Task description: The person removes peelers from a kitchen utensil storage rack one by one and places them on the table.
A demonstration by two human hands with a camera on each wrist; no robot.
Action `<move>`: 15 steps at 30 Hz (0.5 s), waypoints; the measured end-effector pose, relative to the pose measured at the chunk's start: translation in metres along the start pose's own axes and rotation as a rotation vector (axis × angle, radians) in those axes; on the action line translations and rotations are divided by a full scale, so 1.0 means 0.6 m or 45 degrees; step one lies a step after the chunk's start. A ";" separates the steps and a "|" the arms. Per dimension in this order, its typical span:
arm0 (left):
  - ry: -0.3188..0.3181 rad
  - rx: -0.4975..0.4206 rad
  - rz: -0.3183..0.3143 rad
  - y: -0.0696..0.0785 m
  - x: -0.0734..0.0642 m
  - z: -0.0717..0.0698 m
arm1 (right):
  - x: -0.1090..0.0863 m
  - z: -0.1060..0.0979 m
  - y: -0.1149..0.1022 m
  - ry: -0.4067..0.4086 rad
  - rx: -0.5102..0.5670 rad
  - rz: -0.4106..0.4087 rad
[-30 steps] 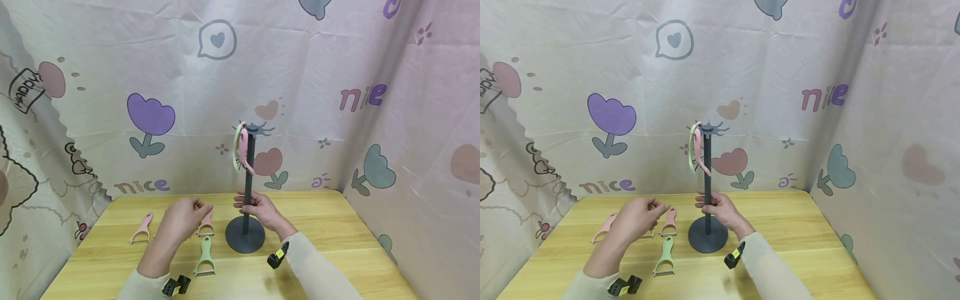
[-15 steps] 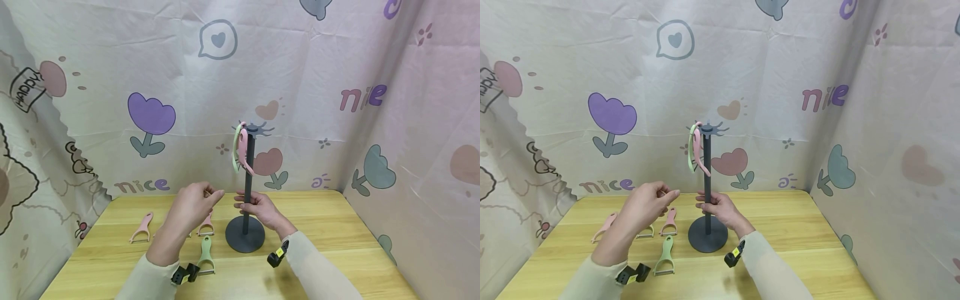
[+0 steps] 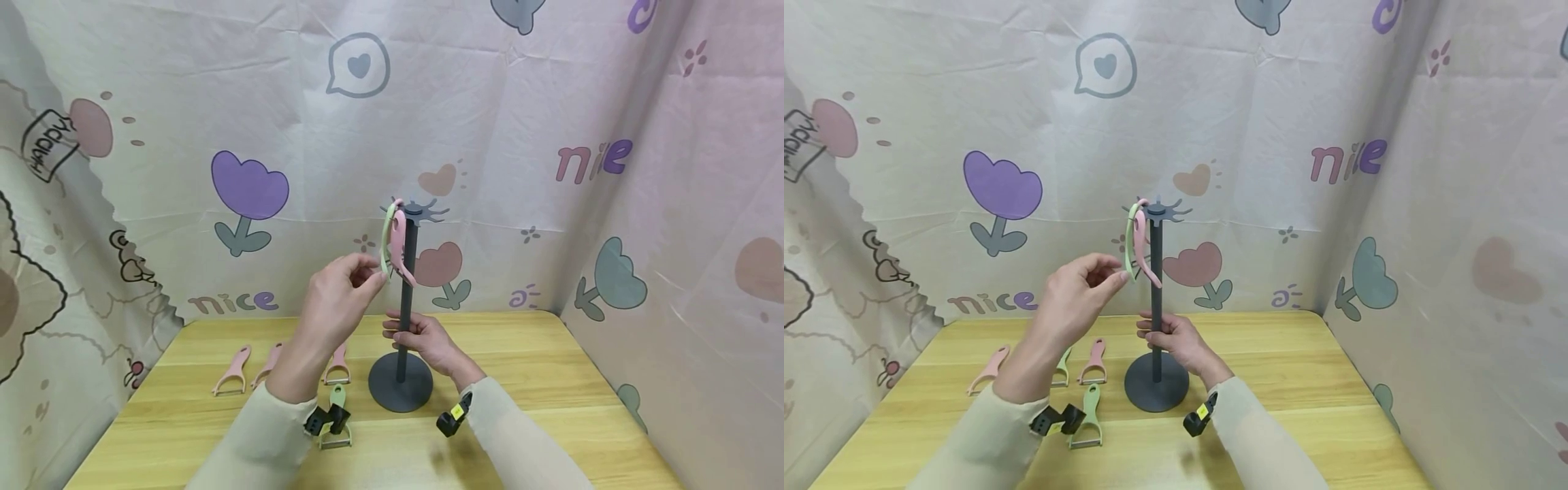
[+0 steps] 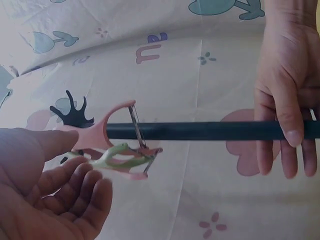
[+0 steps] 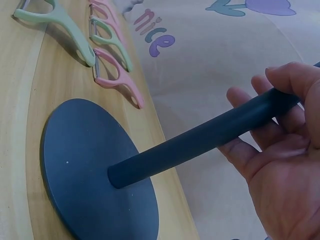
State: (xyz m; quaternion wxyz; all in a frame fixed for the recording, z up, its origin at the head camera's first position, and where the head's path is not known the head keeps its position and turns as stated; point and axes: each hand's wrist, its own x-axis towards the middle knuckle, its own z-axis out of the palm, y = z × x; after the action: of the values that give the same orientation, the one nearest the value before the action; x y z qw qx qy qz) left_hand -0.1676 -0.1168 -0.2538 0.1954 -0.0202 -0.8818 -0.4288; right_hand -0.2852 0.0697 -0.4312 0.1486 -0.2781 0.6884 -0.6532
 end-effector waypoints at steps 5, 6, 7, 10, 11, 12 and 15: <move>0.062 -0.082 0.019 0.015 0.011 0.009 | 0.001 -0.001 0.001 0.007 -0.001 0.014; 0.073 -0.087 0.026 0.017 0.012 0.011 | 0.002 -0.001 0.001 0.010 -0.001 0.018; 0.084 -0.091 0.034 0.019 0.014 0.013 | 0.002 -0.001 0.001 0.012 -0.001 0.017; 0.116 -0.090 0.063 0.024 0.020 0.020 | 0.001 0.000 0.000 0.022 -0.004 0.025; 0.125 -0.088 0.068 0.025 0.022 0.022 | 0.001 0.000 -0.001 0.023 -0.003 0.026; 0.132 -0.085 0.073 0.026 0.023 0.024 | 0.000 0.001 -0.001 0.024 -0.003 0.024; 0.144 -0.073 0.069 0.027 0.027 0.029 | 0.000 0.002 0.000 0.021 0.007 0.022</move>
State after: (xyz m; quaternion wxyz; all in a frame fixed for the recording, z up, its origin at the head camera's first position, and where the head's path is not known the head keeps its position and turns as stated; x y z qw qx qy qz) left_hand -0.1850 -0.0957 -0.2456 0.2559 -0.0254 -0.8558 -0.4488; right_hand -0.2847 0.0688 -0.4310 0.1495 -0.2664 0.6900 -0.6561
